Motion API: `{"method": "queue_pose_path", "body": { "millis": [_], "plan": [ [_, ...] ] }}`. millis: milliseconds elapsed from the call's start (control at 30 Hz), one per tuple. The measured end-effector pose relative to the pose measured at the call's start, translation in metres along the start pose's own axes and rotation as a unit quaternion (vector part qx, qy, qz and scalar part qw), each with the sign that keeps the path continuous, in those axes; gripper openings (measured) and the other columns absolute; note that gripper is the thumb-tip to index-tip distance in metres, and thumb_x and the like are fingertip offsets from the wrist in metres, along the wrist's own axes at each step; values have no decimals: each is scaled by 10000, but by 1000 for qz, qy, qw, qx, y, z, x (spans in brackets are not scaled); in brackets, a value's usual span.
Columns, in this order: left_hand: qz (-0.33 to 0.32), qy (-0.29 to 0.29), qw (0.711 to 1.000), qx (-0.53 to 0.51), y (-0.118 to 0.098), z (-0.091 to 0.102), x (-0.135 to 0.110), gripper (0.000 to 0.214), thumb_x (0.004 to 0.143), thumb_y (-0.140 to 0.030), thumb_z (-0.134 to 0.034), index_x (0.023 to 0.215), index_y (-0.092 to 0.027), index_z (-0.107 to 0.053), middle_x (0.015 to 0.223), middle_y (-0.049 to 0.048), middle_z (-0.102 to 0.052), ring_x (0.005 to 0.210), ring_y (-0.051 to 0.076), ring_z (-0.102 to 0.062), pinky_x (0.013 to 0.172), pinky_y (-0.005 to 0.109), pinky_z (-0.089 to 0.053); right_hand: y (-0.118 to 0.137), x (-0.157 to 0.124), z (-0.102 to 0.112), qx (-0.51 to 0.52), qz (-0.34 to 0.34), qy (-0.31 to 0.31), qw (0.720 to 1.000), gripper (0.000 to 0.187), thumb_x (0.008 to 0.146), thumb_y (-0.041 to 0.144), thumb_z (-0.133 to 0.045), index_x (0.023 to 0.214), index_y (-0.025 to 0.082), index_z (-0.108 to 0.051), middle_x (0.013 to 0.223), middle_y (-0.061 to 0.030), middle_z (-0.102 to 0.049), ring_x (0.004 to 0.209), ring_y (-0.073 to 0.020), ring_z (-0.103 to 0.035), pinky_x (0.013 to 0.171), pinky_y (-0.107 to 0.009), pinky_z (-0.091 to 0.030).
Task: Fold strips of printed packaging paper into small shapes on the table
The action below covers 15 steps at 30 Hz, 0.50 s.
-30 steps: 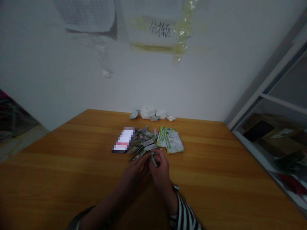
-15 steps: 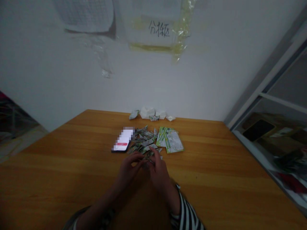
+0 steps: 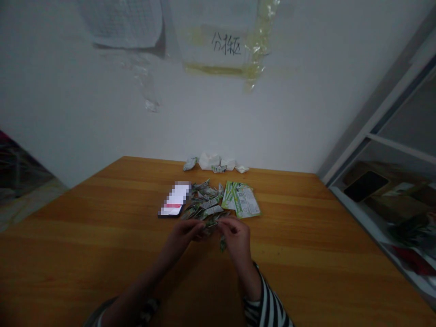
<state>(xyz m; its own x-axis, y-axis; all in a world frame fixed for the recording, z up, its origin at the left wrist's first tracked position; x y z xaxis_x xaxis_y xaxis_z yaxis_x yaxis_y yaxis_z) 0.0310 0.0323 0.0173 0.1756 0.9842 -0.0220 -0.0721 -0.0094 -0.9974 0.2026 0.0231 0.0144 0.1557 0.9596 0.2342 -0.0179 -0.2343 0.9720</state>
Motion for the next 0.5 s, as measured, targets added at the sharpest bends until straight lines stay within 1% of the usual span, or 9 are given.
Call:
{"method": "queue_pose_path", "body": {
  "millis": [33, 67, 100, 167, 233, 300, 367, 500],
  "plan": [
    [-17, 0, 1000, 9, -2, 0, 0, 365, 759, -484, -674, 795, -131, -756, 637, 50, -731, 581, 174, -678, 550, 258, -556, 3, 1, 2, -8, 19, -6, 1000, 127, 741, 319, -718, 746, 203, -769, 756, -39, -682, 661, -170, -623, 557, -251, -503],
    [-35, -2, 999, 17, -4, 0, -1, 359, 770, -481, -665, 818, -138, -761, 652, 50, -736, 593, 176, -681, 565, 265, -562, 4, 1, 3, -12, 26, -10, 1000, 111, 737, 305, -721, 743, 208, -775, 750, -36, -674, 655, -164, -611, 545, -244, -494],
    [-52, -7, 998, 25, -5, 0, -2, 357, 783, -477, -653, 840, -143, -762, 660, 49, -736, 601, 176, -683, 577, 268, -564, 3, 1, 4, -10, 21, -13, 1000, 113, 734, 305, -724, 742, 206, -776, 697, -27, -660, 606, -153, -592, 510, -235, -476],
    [-74, -12, 996, 39, -5, -1, -3, 363, 813, -472, -623, 878, -141, -753, 644, 40, -722, 570, 162, -667, 557, 252, -552, -1, 1, 3, 19, -15, -10, 1000, 155, 736, 344, -727, 750, 195, -768, 563, 0, -629, 482, -132, -549, 444, -226, -444],
    [-76, 0, 996, 45, -3, -3, -4, 376, 849, -474, -578, 896, -135, -733, 586, 19, -686, 479, 135, -621, 485, 219, -512, -4, 0, 0, 62, -53, 3, 997, 217, 725, 402, -742, 752, 187, -753, 508, 6, -636, 432, -135, -556, 424, -231, -450],
    [-77, 24, 995, 52, -2, -5, -5, 380, 889, -468, -526, 869, -137, -712, 554, 4, -659, 431, 118, -587, 445, 199, -479, -5, 0, -2, 96, -74, 22, 992, 255, 707, 434, -765, 765, 187, -746, 558, -14, -688, 477, -154, -614, 462, -245, -494],
    [-92, 43, 992, 69, -5, -6, -5, 369, 919, -436, -493, 871, -140, -707, 582, 13, -673, 480, 125, -615, 484, 198, -495, -5, 0, -3, 119, -88, 50, 988, 272, 704, 444, -777, 804, 192, -747, 633, -29, -728, 546, -167, -662, 524, -261, -535],
    [-161, 37, 979, 118, -18, -1, -7, 292, 905, -339, -539, 1024, -151, -728, 789, 65, -757, 661, 157, -687, 618, 231, -543, -1, 1, -3, 138, -98, 109, 979, 298, 704, 442, -787, 863, 192, -755, 799, -59, -768, 688, -191, -712, 644, -296, -574]
  ]
}}
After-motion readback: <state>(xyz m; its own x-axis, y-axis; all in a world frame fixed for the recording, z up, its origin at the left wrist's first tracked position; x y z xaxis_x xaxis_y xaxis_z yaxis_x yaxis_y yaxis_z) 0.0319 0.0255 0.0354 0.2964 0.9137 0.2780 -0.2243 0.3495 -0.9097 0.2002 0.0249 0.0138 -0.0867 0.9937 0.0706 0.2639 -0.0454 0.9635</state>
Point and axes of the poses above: each hand's wrist, its own x-axis towards the middle knuckle, its own z-axis out of the back of the hand, y = z × x, the point moved 5 cm from there along x, towards the middle knuckle
